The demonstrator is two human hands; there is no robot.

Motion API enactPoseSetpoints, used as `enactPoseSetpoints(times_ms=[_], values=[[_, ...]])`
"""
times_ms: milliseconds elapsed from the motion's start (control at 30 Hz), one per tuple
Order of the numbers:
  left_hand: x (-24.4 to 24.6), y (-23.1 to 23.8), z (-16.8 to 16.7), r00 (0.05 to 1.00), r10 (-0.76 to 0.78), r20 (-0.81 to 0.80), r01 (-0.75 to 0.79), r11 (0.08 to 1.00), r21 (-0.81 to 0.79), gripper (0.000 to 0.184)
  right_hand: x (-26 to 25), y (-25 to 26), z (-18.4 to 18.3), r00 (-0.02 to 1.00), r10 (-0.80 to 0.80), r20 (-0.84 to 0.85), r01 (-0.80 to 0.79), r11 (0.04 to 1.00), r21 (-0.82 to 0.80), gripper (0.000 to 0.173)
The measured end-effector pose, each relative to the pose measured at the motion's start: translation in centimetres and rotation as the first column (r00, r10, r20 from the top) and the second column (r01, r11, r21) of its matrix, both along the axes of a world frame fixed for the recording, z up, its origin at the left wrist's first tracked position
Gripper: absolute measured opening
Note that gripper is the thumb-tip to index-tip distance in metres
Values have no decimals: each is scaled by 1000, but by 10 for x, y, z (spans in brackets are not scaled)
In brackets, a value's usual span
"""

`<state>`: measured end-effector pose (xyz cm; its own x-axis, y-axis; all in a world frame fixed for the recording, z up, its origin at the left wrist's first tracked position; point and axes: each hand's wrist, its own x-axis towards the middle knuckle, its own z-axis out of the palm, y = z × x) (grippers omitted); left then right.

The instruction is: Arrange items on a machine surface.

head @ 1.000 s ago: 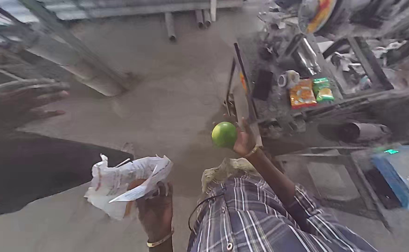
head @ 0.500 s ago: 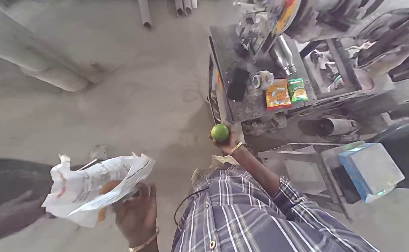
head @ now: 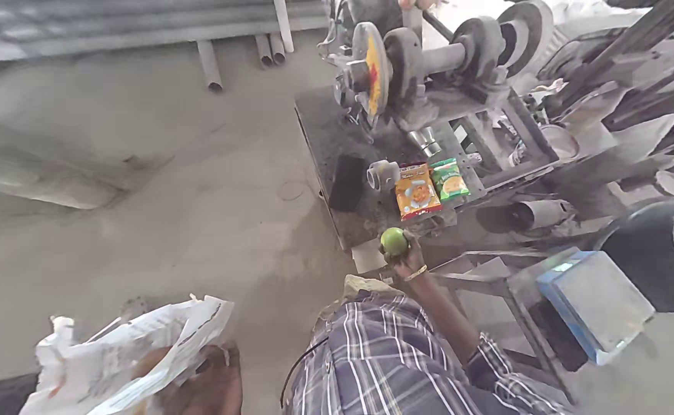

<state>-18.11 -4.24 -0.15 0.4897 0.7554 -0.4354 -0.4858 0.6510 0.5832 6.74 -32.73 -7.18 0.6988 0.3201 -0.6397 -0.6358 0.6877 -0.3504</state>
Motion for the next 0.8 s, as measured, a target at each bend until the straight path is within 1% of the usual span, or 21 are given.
enactPoseSetpoints(times_ms=[33,100,133,167,200,233,267,300,333,367,400,433,467,500,567,633,667,700,733,767,800], values=[[5,-3,-1,1000,-14,14,14,1000,7,63,4,-10,2,999,21,30,-19,997,-71,41],[17,-9,1,1000,-14,-21,15,1000,6,62,11,-25,14,989,90,117,-63,974,-217,33],[24,-12,3,999,-4,-42,4,1000,-5,63,16,-34,21,970,146,193,-90,959,-270,34],[29,-15,4,999,-5,-48,4,1000,-14,65,25,-42,27,940,199,278,-110,946,-304,40],[35,-17,3,998,-7,-56,7,1000,-11,65,34,-50,33,908,227,351,-114,942,-315,50],[38,-20,3,998,-6,-56,5,1000,-4,66,43,-56,40,885,235,401,-104,941,-322,56],[40,-22,2,999,-4,-49,4,1000,11,65,48,-60,42,878,214,428,-84,949,-303,52],[40,-24,1,999,5,-33,-5,1000,18,63,49,-63,41,895,175,411,-64,960,-271,45],[41,-26,1,1000,27,-4,-27,1000,15,60,50,-65,36,932,117,342,-40,974,-225,44],[43,-31,1,998,57,24,-58,998,19,53,51,-64,28,968,67,243,-19,980,-196,45],[45,-38,4,995,81,65,-84,996,39,41,51,-62,21,989,33,146,-2,979,-204,45],[46,-42,6,992,101,79,-104,994,37,36,51,-60,14,997,25,75,-8,974,-228,42],[43,-43,5,994,89,63,-92,995,49,38,47,-60,7,999,35,23,-29,970,-242,41],[41,-44,5,993,99,62,-102,994,43,40,43,-60,3,998,57,2,-54,968,-247,42],[40,-46,4,981,165,105,-168,985,23,40,45,-61,9,997,78,25,-70,973,-219,43],[37,-44,4,981,155,120,-159,987,23,40,56,-62,25,995,60,83,-43,981,-187,43],[40,-43,9,986,140,89,-142,990,17,43,65,-62,36,988,71,139,-44,981,-189,41],[41,-39,10,991,129,26,-130,991,20,50,75,-62,47,970,102,222,-55,976,-211,37],[41,-37,12,992,127,1,-127,992,24,53,87,-61,56,931,162,327,-71,959,-273,36],[41,-36,12,992,128,1,-128,991,31,54,103,-62,62,865,253,433,-80,922,-379,39],[39,-33,10,990,143,22,-143,989,22,55,122,-62,65,784,352,512,-54,859,-509,46]])
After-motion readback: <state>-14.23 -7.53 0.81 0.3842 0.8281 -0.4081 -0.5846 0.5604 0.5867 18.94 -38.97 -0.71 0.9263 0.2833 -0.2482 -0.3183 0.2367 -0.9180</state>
